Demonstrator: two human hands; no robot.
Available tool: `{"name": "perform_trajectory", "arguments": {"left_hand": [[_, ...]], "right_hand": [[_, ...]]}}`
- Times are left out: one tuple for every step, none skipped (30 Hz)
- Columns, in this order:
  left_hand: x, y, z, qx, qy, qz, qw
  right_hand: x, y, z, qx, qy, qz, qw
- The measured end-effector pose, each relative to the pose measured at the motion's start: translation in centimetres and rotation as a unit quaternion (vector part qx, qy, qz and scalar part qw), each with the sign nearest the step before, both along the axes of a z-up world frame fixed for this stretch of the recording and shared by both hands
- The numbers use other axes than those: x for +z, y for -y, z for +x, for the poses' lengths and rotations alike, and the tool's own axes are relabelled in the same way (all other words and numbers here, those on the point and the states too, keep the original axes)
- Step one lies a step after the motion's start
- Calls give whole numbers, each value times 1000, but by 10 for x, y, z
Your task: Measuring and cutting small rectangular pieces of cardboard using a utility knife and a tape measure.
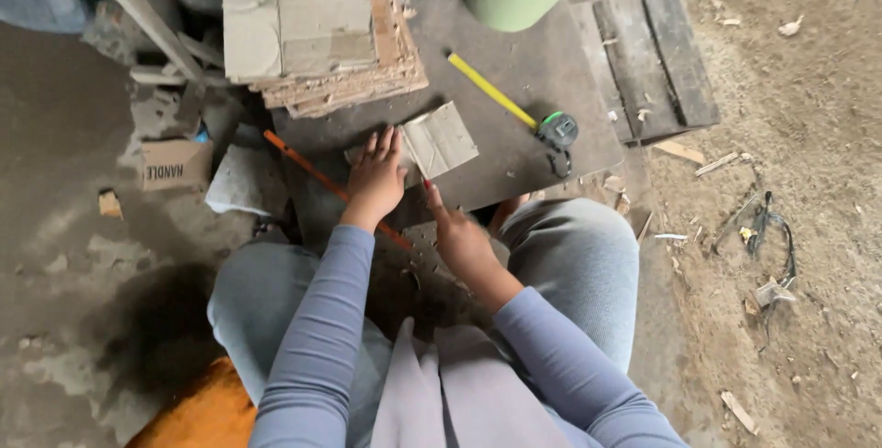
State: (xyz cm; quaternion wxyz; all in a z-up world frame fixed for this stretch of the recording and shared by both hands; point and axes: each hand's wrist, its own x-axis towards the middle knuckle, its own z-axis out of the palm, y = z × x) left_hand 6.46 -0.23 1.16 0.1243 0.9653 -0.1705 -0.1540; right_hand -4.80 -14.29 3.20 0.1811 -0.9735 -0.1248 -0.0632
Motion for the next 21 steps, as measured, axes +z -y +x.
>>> {"name": "perform_trajectory", "arguments": {"left_hand": [[-3, 0, 2, -4, 8, -1, 1000], [-6, 0, 2, -2, 15, -2, 1000], [-10, -1, 2, 0, 22, -3, 1000], [-10, 0, 1, -3, 27, -4, 1000], [-11, 0, 1, 2, 27, -2, 1000], [-11, 0, 1, 6, 28, -1, 1000], [-9, 0, 1, 5, 33, -2, 999], [-8, 0, 0, 8, 25, -5, 1000], [-6, 0, -1, 11, 18, -8, 1000], [-6, 0, -1, 8, 23, -10, 1000], [-6, 0, 0, 11, 17, -11, 1000], [-6, 0, -1, 15, 11, -11, 1000], [-8, 1, 0, 12, 14, -13, 1000], [-11, 1, 0, 12, 15, -9, 1000], [-13, 0, 1, 12, 16, -6, 1000], [-13, 1, 1, 12, 19, -6, 1000], [-13, 1, 2, 12, 21, -4, 1000], [-14, 1, 1, 12, 21, -1, 1000], [-13, 1, 2, 13, 23, -2, 1000], [-13, 1, 1, 10, 20, 1, 1000], [-13, 0, 1, 7, 18, 3, 1000]], "right_hand": [[1, 0, 1, -4, 8, -1, 1000], [2, 0, 0, -11, 4, -3, 1000], [2, -1, -2, -19, 0, -4, 1000], [2, -1, -2, -21, 5, -6, 1000], [2, -1, -2, -22, -1, -3, 1000], [2, -2, -2, -23, -7, -1, 1000], [0, -2, -1, -25, -3, -3, 1000], [-2, -2, -1, -26, -21, 10, 999], [-4, -2, 0, -27, -40, 22, 999], [-1, -2, 0, -29, -36, 21, 999], [3, -3, 0, -27, -41, 27, 998], [6, -3, -2, -25, -48, 34, 998], [7, -3, -2, -27, -45, 33, 998], [8, -3, -3, -23, -40, 19, 999], [8, -3, -4, -20, -36, 6, 999], [7, -2, -3, -20, -33, 5, 999], [6, -2, -2, -21, -33, 14, 999], [5, -3, -2, -20, -35, 23, 999], [5, -2, -2, -19, -33, 23, 999], [4, -3, -2, -19, -30, 18, 999], [3, -3, -2, -18, -28, 14, 999]]}}
